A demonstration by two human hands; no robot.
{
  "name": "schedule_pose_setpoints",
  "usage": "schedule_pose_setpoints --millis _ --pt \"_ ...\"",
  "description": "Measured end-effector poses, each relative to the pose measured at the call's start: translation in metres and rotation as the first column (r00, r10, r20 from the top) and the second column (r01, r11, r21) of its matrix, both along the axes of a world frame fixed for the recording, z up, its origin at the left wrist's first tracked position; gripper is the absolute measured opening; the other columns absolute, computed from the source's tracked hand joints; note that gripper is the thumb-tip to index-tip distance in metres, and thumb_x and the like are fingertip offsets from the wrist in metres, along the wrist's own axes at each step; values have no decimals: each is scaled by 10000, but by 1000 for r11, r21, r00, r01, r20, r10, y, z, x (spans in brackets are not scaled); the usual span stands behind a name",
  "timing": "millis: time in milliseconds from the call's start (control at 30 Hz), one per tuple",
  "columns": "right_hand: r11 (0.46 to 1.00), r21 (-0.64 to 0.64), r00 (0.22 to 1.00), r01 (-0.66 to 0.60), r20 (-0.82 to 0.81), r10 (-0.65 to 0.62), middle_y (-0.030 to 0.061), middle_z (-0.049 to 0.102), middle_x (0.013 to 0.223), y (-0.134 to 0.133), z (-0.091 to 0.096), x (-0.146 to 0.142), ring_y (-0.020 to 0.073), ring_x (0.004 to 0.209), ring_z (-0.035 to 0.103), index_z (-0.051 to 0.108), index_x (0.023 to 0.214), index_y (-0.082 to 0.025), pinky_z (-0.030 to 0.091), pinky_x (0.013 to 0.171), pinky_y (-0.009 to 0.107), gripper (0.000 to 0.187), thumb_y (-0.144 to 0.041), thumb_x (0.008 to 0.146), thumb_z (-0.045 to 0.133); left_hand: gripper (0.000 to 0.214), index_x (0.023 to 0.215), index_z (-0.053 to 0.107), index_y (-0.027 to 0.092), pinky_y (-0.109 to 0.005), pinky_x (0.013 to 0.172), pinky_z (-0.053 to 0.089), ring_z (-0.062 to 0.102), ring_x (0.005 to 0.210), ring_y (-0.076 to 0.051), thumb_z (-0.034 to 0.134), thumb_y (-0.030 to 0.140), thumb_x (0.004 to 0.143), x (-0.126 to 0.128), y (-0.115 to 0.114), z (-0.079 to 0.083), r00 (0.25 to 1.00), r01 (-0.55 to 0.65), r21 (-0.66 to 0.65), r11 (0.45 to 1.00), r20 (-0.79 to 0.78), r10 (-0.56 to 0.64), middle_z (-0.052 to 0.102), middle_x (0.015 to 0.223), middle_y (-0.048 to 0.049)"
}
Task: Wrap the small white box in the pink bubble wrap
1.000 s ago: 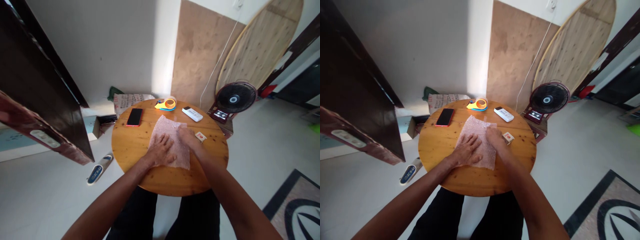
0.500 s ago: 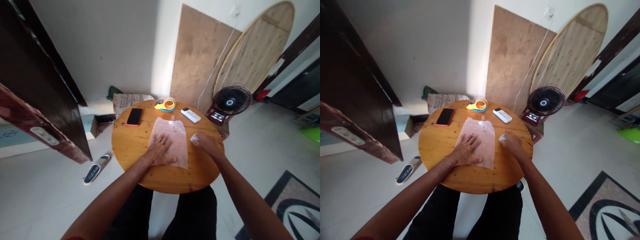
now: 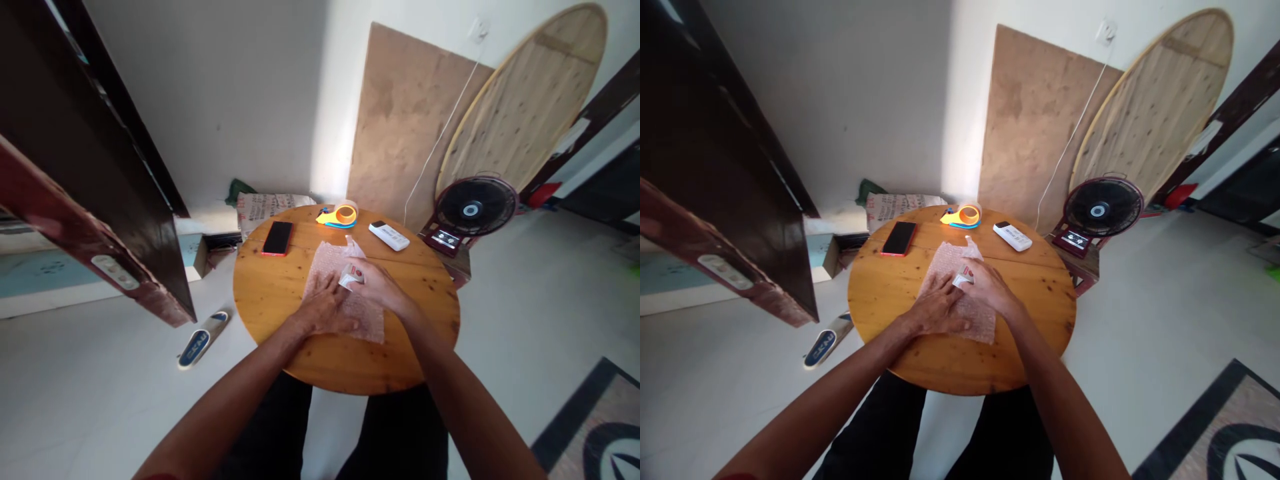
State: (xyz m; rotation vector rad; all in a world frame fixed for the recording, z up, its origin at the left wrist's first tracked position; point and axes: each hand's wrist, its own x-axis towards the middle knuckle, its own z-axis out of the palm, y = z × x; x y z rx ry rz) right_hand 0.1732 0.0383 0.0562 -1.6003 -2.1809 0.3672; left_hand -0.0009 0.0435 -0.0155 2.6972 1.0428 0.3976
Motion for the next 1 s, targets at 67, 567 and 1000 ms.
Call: schedule_pose_setpoints --millis 67,567,1000 --pt "999 -45 1000 17 -19 -18 93 610 1239 17 -17 7 229 1036 603 493 1323 -194 456 912 350 618 -197 716 607 930 1455 310 259 -645 1117 60 156 1429 -387 426 802 708 0 0 1 1000 7 -7 1000 18 -7 257 1535 -163" --pt "957 -205 718 -204 -696 5 75 533 1320 18 -71 41 239 1107 592 438 1331 -262 469 958 401 741 -293 652 734 178 906 667 207 -468 1081 258 606 984 -220 553 263 781 -17 12 6 948 -246 66 967 225 226 701 971 -50" --pt "979 -106 768 -177 -637 70 68 589 1255 21 -74 37 259 1151 556 557 1214 -241 414 1010 435 574 -258 669 734 160 876 684 202 -386 892 393 595 974 -223 568 244 774 -17 14 2 950 -235 86 968 231 211 680 1004 -56"
